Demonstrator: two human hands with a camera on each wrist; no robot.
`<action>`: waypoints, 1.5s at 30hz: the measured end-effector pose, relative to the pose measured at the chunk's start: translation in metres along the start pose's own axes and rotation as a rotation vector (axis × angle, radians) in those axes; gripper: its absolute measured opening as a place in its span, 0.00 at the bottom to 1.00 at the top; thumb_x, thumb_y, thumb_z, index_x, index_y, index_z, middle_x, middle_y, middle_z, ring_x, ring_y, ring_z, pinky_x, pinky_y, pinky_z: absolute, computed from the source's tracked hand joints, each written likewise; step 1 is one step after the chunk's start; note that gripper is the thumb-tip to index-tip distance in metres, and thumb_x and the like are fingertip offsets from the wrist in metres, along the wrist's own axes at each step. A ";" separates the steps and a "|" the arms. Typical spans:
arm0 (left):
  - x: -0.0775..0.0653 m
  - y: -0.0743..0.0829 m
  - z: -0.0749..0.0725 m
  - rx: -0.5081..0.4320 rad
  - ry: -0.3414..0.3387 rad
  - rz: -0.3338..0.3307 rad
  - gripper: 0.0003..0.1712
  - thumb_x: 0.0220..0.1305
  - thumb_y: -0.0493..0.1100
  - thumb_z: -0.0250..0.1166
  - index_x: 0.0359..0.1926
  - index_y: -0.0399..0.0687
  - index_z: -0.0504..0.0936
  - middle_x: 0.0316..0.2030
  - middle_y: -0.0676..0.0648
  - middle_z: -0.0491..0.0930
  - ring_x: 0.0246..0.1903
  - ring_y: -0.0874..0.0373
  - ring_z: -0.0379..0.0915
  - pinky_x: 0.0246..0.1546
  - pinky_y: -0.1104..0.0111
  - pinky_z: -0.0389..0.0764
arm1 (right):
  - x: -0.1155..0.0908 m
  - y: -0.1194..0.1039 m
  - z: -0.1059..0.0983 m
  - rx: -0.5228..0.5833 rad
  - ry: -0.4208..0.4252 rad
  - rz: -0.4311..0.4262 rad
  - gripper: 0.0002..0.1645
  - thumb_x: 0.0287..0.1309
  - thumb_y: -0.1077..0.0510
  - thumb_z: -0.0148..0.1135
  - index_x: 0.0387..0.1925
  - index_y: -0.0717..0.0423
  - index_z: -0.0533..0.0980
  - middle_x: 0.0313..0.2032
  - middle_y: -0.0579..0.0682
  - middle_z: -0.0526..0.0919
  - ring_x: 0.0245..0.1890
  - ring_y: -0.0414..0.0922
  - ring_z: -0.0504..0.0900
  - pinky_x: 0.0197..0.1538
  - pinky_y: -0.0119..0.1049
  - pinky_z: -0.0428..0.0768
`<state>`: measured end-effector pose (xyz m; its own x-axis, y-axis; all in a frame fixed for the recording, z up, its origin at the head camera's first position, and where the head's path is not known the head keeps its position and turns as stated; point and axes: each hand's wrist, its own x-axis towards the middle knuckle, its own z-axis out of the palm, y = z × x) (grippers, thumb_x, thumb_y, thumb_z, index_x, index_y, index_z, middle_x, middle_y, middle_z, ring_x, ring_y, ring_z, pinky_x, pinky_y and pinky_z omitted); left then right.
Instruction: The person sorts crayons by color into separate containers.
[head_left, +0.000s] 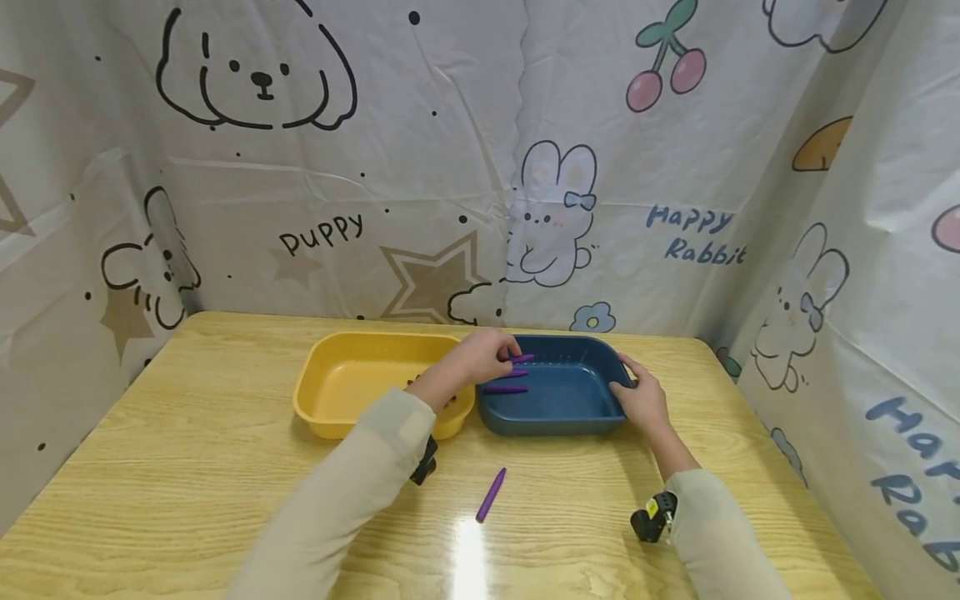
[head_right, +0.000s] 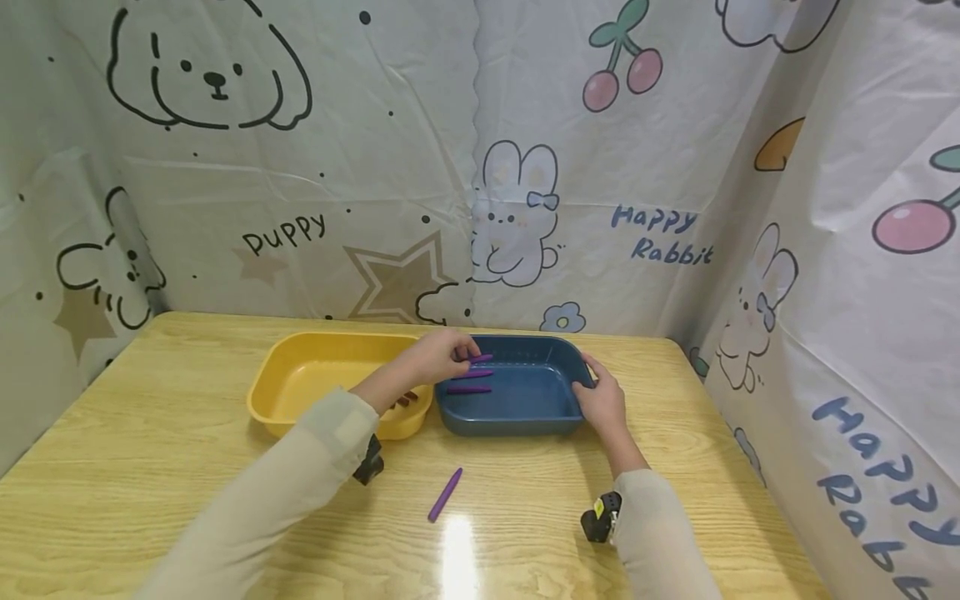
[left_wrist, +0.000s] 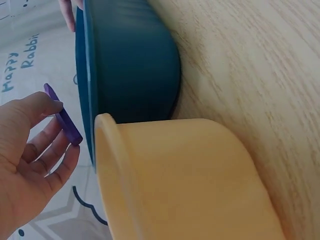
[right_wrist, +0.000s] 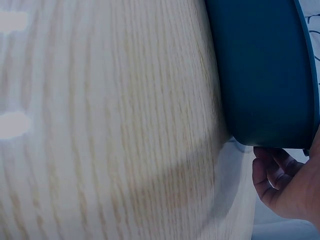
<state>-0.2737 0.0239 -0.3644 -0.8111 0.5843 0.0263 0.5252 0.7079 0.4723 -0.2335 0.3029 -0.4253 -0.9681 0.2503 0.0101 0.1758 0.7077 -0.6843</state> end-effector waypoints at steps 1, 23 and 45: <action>0.000 -0.001 0.001 -0.002 0.001 -0.001 0.13 0.60 0.39 0.62 0.47 0.46 0.82 0.38 0.45 0.80 0.39 0.54 0.73 0.49 0.63 0.76 | 0.000 0.000 0.000 0.001 -0.001 0.001 0.33 0.61 0.59 0.54 0.68 0.51 0.60 0.55 0.68 0.73 0.45 0.54 0.75 0.46 0.44 0.76; 0.008 -0.012 0.012 -0.032 0.042 -0.050 0.16 0.62 0.40 0.60 0.51 0.44 0.79 0.44 0.44 0.77 0.45 0.52 0.72 0.52 0.61 0.74 | 0.003 0.005 0.001 0.013 -0.003 -0.005 0.33 0.62 0.59 0.53 0.69 0.51 0.59 0.61 0.68 0.68 0.49 0.56 0.73 0.50 0.49 0.74; -0.014 -0.010 0.006 -0.111 0.060 -0.040 0.15 0.61 0.42 0.63 0.48 0.42 0.80 0.41 0.44 0.79 0.43 0.52 0.73 0.49 0.62 0.76 | 0.003 0.005 0.000 0.017 0.006 0.002 0.33 0.61 0.58 0.54 0.68 0.49 0.61 0.52 0.67 0.75 0.43 0.52 0.76 0.42 0.39 0.76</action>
<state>-0.2658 0.0111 -0.3750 -0.8465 0.5294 0.0572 0.4636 0.6799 0.5682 -0.2358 0.3074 -0.4287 -0.9667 0.2555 0.0134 0.1742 0.6958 -0.6968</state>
